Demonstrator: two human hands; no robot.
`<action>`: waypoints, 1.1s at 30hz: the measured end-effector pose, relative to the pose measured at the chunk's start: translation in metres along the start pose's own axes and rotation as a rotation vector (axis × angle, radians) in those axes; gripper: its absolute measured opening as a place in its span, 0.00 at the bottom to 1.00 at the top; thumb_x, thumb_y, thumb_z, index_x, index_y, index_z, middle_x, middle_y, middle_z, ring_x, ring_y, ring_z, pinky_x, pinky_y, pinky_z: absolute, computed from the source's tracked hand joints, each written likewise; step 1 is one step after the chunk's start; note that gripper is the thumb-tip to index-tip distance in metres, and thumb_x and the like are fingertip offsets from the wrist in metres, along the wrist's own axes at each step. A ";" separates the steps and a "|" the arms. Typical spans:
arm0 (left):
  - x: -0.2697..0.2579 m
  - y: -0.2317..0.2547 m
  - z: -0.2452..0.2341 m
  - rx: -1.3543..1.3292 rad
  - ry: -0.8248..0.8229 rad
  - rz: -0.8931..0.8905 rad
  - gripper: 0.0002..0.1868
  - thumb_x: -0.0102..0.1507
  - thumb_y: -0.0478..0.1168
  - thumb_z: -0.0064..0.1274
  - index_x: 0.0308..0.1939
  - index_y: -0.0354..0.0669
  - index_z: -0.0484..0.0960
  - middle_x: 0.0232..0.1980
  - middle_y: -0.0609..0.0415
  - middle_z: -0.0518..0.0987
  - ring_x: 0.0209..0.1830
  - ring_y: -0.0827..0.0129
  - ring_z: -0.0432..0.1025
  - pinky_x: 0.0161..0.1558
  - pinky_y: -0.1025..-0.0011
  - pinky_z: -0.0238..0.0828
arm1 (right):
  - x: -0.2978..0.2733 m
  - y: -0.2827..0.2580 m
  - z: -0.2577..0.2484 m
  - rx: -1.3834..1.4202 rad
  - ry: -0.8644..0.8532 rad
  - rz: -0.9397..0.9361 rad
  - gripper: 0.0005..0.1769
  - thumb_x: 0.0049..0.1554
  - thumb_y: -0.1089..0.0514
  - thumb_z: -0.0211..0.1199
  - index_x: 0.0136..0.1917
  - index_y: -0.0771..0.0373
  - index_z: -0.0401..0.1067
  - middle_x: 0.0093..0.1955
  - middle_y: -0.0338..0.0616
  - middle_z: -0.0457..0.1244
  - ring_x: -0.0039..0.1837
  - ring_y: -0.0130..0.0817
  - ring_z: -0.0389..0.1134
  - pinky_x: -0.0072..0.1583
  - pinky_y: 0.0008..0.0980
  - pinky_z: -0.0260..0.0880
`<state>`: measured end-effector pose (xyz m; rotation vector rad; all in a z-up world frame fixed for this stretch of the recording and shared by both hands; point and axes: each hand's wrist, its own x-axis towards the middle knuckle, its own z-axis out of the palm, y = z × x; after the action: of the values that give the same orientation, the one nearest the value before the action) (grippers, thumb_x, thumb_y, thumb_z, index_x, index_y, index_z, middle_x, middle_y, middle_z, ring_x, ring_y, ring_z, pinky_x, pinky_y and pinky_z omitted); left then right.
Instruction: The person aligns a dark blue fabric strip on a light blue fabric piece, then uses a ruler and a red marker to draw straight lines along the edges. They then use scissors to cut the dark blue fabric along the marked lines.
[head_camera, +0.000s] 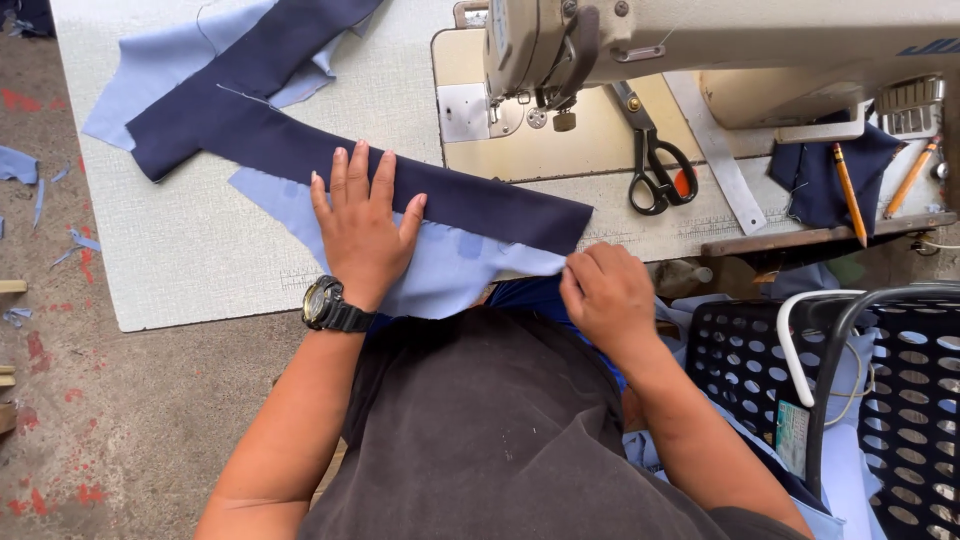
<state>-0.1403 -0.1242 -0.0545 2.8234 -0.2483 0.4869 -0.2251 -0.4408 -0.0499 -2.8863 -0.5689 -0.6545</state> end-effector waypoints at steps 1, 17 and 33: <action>0.000 0.000 -0.001 0.000 -0.002 -0.001 0.31 0.70 0.60 0.53 0.68 0.43 0.75 0.72 0.40 0.68 0.75 0.44 0.58 0.69 0.37 0.44 | -0.003 0.005 -0.011 0.000 -0.002 0.000 0.04 0.59 0.53 0.61 0.43 0.52 0.72 0.39 0.37 0.60 0.40 0.40 0.65 0.42 0.37 0.64; 0.044 -0.093 -0.030 -0.028 0.153 -0.195 0.25 0.71 0.53 0.50 0.67 0.44 0.74 0.72 0.44 0.69 0.73 0.47 0.60 0.66 0.42 0.50 | 0.074 -0.081 -0.017 0.463 0.028 -0.192 0.12 0.60 0.53 0.63 0.54 0.61 0.75 0.52 0.46 0.68 0.59 0.50 0.68 0.58 0.46 0.67; -0.082 -0.144 -0.100 0.286 0.067 -0.393 0.21 0.62 0.53 0.61 0.57 0.52 0.83 0.51 0.54 0.75 0.51 0.56 0.70 0.52 0.52 0.59 | 0.106 -0.132 0.013 0.079 -0.182 -0.128 0.37 0.59 0.28 0.56 0.67 0.57 0.72 0.62 0.56 0.66 0.61 0.52 0.67 0.55 0.49 0.60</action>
<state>-0.2163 0.0511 -0.0249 3.0092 0.4148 0.5603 -0.1827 -0.2809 -0.0102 -2.8710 -0.7888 -0.3763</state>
